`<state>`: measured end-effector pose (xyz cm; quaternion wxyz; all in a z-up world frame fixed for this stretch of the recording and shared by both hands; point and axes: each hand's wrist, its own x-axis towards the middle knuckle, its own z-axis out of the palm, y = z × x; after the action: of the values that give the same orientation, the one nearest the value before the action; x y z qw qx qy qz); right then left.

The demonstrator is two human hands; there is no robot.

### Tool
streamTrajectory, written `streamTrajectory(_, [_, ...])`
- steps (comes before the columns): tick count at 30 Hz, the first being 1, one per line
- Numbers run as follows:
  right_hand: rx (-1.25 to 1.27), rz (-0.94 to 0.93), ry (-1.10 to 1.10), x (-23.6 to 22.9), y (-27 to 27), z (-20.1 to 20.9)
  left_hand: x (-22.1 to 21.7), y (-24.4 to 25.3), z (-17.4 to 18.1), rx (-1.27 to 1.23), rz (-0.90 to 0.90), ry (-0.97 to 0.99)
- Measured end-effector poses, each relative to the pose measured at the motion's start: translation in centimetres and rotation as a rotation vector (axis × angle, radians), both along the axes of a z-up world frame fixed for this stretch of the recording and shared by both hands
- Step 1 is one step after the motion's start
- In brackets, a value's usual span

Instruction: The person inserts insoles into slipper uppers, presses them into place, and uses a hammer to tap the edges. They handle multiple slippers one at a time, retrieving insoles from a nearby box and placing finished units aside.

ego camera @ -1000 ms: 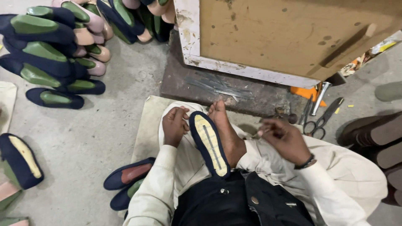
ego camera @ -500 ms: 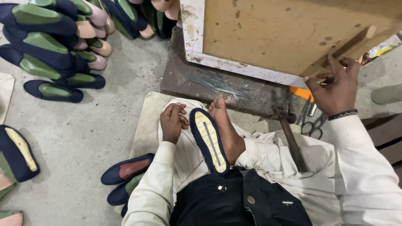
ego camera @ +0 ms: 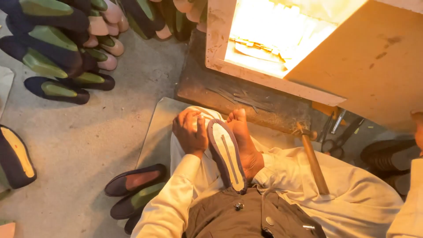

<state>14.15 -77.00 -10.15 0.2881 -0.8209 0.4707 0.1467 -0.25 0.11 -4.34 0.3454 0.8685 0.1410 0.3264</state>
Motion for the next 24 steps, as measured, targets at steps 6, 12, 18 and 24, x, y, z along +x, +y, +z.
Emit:
streamTrajectory(6, [-0.893,0.995,-0.642,-4.0,25.2,8.3,0.1,-0.3,0.8,-0.011,0.003,0.05])
streamTrajectory(12, [-0.173,0.929,-0.956,-4.3,46.7,15.1,0.4,-0.2,-0.6,0.017,0.008,0.03])
streamTrajectory(18, [-0.297,1.234,-0.904,3.8,52.5,11.0,0.4,0.0,-1.1,0.038,0.014,-0.007])
streamTrajectory(24, [-0.327,1.255,-0.576,11.6,53.1,5.4,0.6,-0.4,-1.2,0.028,0.043,0.017])
